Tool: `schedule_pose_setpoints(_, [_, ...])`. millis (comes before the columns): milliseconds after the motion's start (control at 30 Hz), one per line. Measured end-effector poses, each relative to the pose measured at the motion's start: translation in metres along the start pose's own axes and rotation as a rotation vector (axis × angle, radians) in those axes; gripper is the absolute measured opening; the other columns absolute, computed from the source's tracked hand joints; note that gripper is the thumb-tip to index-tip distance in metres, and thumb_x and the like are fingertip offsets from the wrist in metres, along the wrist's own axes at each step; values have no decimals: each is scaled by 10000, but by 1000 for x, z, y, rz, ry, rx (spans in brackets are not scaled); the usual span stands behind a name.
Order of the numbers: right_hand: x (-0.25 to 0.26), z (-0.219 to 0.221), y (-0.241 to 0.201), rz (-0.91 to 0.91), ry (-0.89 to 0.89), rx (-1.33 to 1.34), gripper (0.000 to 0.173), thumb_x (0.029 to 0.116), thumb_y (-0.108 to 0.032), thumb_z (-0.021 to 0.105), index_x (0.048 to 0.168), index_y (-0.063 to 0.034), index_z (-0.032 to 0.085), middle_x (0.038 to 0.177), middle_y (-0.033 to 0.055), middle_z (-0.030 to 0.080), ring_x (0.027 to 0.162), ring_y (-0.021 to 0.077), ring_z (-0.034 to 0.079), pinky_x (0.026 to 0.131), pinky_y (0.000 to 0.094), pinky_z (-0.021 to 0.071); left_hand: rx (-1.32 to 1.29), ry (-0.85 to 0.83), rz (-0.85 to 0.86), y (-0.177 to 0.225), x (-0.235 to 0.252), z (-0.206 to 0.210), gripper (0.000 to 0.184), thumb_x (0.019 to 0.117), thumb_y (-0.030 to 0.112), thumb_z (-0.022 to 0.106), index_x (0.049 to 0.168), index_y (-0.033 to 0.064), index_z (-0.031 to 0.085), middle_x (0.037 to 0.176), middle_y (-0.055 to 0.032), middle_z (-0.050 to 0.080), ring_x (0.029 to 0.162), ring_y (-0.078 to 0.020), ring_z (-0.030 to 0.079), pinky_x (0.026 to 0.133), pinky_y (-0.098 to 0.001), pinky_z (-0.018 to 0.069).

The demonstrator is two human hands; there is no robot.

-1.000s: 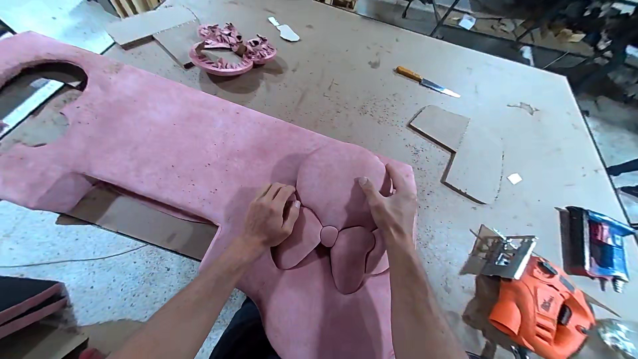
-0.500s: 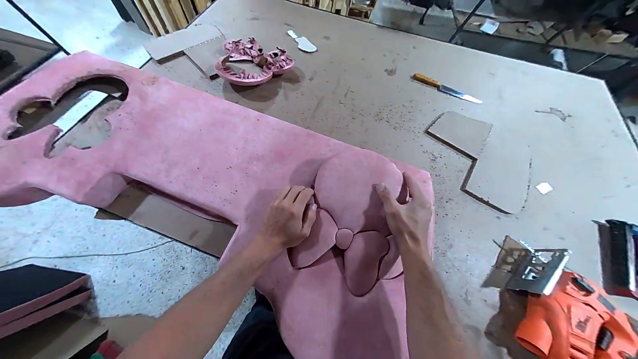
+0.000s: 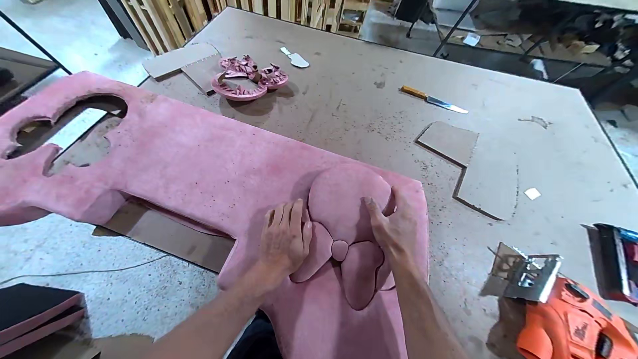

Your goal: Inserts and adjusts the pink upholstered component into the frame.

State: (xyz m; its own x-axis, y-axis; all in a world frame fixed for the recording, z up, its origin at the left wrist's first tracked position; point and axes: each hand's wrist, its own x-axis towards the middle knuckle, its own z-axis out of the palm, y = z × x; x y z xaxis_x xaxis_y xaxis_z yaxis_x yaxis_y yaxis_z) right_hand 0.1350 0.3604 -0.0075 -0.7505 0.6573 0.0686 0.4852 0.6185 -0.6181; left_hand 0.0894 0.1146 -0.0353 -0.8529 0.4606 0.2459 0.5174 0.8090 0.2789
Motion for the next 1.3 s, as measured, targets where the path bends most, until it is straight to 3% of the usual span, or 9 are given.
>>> schedule_pose_setpoints(67, [1,-2,0,-15,-7,-12,882,886,-697,587,1532,-113,451,1423,236,562,1303,440,541,1047,672,427,-46,-42,-132,-5,-11,6,649,1050,493,386,1477,22,516,1455,-186,579,1395,-340,509,1176,-550,355])
schedule_pose_setpoints(200, [1,0,3,-34,-16,-16,863,896,-655,616,1513,-69,475,1408,254,569,1321,448,529,1069,664,417,-169,-23,-230,-33,-22,19,802,951,629,510,1397,-35,575,1388,-177,635,1347,-347,561,1179,-546,368])
schedule_pose_setpoints(367, [3,1,6,-50,-22,-38,875,890,-683,598,1503,-69,484,1365,262,592,1282,446,559,1039,674,434,-306,-234,-251,-44,-1,1,756,881,573,623,1453,82,557,1426,-74,622,1393,-263,512,1199,-542,305])
schedule_pose_setpoints(500, [3,3,6,-6,-43,-58,891,883,-690,608,1501,-59,485,1379,260,583,1294,432,553,1050,667,427,-246,-410,-89,-49,10,-3,578,975,521,502,1489,259,544,1521,41,541,1473,-187,411,1218,-520,279])
schedule_pose_setpoints(700, [4,4,4,6,-53,-68,876,884,-656,642,1491,-43,488,1383,245,588,1301,424,549,1075,640,420,-128,-336,54,-53,16,-1,549,995,443,423,1464,195,566,1497,-27,570,1404,-250,506,1145,-538,370])
schedule_pose_setpoints(833, [7,3,-2,28,-42,-61,861,876,-633,670,1465,-22,518,1365,244,605,1284,402,571,1083,602,435,-295,-504,-78,-39,65,-26,436,1053,367,388,1273,160,703,1304,-58,691,1283,-232,597,1099,-507,410])
schedule_pose_setpoints(1033, [26,25,6,105,-43,-147,873,827,-668,667,1395,-10,594,1311,203,656,1241,332,622,1058,518,486,-397,-409,-7,35,130,6,508,1051,453,398,1500,249,524,1488,-38,554,1422,-246,455,1154,-515,375])
schedule_pose_setpoints(1200, [37,42,20,61,17,-316,905,812,-796,539,1316,-57,679,1260,148,697,1233,312,623,1065,515,462,-335,-407,-15,40,136,22,523,1055,491,375,1514,283,515,1526,3,523,1459,-238,406,1170,-514,340])
schedule_pose_setpoints(1300, [31,38,15,94,-3,-306,847,812,-739,592,1294,-51,693,1333,213,635,1290,359,572,1099,526,430,-283,-350,15,39,129,23,512,1054,476,382,1502,274,529,1525,23,521,1455,-244,399,1140,-551,340])
